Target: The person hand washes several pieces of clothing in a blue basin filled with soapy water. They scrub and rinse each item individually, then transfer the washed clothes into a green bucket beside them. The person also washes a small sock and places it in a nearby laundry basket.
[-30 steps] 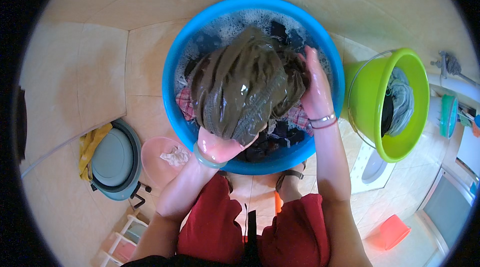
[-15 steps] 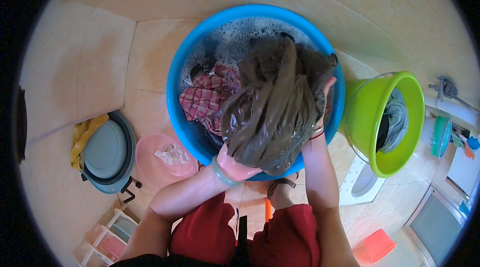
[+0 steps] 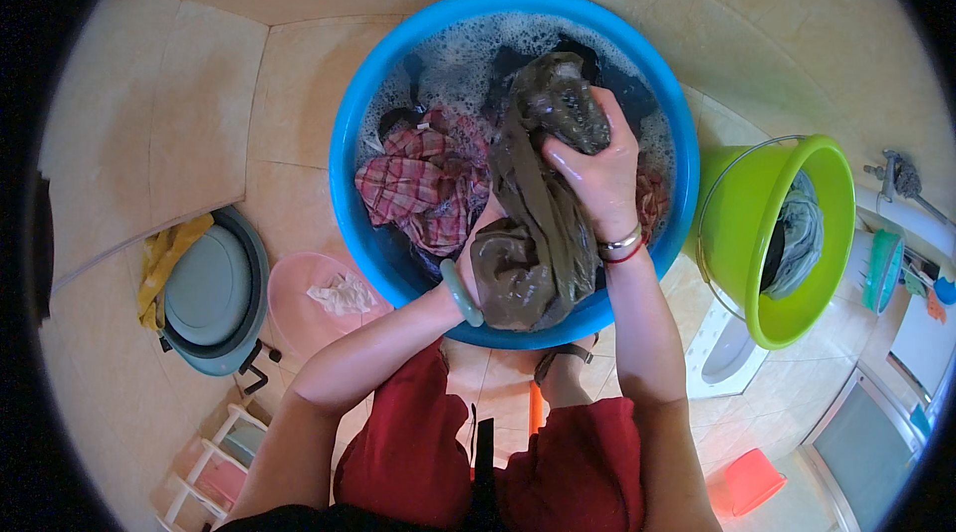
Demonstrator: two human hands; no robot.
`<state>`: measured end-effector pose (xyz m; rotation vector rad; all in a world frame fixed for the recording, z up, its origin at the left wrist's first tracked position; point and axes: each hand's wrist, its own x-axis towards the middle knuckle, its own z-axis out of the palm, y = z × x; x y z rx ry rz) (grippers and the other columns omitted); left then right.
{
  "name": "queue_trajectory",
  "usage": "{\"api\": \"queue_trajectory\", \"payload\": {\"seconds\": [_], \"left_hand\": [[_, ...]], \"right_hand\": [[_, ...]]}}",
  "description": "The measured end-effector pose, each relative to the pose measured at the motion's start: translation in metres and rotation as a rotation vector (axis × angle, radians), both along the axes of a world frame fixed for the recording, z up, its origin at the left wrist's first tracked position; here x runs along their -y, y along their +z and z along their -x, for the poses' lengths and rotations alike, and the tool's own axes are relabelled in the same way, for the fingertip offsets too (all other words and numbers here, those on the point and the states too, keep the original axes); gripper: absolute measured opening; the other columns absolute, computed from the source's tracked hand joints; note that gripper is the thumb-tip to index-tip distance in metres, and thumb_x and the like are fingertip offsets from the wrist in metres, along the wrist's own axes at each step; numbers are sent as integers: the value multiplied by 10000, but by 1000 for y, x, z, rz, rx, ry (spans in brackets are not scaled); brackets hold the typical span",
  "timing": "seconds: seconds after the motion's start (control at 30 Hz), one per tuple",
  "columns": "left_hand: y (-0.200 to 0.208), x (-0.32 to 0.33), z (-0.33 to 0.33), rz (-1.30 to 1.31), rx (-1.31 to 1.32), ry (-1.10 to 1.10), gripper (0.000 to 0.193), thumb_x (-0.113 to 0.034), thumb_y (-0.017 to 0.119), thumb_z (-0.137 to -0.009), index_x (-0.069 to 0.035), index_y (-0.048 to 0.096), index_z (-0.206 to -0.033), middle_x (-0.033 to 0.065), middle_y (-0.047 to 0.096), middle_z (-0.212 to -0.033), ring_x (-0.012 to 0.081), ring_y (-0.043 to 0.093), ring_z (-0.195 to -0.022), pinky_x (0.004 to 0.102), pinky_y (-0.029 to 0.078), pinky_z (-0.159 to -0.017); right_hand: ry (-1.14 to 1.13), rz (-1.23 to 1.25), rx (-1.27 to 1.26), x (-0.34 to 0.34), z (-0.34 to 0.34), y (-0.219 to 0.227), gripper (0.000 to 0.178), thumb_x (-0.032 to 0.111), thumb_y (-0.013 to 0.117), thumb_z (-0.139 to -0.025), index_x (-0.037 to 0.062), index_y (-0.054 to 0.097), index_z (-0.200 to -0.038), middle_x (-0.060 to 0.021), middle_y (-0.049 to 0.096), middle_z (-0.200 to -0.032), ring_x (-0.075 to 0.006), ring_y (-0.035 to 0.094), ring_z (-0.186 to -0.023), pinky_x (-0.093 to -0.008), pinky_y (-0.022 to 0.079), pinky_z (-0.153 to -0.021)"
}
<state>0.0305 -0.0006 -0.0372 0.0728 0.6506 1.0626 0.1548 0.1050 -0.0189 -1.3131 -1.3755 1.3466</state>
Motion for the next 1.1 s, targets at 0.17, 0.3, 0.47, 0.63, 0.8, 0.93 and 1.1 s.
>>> {"api": "queue_trajectory", "payload": {"seconds": [0.17,0.3,0.47,0.63,0.8,0.93,1.1], "left_hand": [[-26,-2,-2,-28,-123,-7,370,-268,414,-1034,-97,408,-1362,63,537,-1251,152,554,-1092,294,466,-963],[-9,0,4,-83,-74,69,472,-285,433,-1022,-91,350,-1444,58,513,-1348,161,550,-1141,288,446,-986],[43,-24,34,24,335,-81,684,-423,473,-1000,-124,167,-1533,68,403,-1450,188,422,-1309,352,373,-1072],[37,-25,10,-149,-172,-114,976,-176,771,-822,-128,87,-1516,66,348,-1446,161,388,-1300,329,337,-1086],[32,-38,-6,-70,-71,-27,726,-117,765,-814,-62,346,-1404,55,524,-1294,157,524,-1158,317,432,-1001],[35,-31,12,301,484,-142,411,-111,659,-895,-45,516,-1275,82,635,-1154,178,651,-969,303,540,-850],[41,1,-1,324,892,-71,411,-113,648,-899,-34,507,-1277,79,627,-1158,176,642,-988,309,528,-874]], "right_hand": [[-74,-287,262,4,6,-24,422,8,699,-689,14,592,-1098,-82,654,-999,-152,614,-951,-289,479,-875],[-164,-178,117,7,4,-6,425,8,711,-714,16,586,-1120,-68,661,-1001,-138,614,-938,-278,480,-870],[-94,-11,-28,4,-4,22,439,20,737,-737,2,574,-1144,-55,662,-1039,-131,608,-972,-275,477,-877],[0,-6,109,7,10,28,513,147,754,-800,16,508,-1230,-94,618,-1121,-158,577,-1030,-301,460,-914],[78,330,-662,7,-15,21,710,535,416,-985,54,267,-1486,-159,380,-1469,-253,406,-1335,-373,325,-1111],[17,182,-485,3,-28,-4,871,680,343,-928,32,236,-1500,-164,293,-1528,-288,307,-1408,-421,252,-1163],[125,339,-1213,11,-11,-16,897,740,405,-851,196,194,-1532,-135,170,-1581,-396,241,-1411,-619,292,-1089]]}}
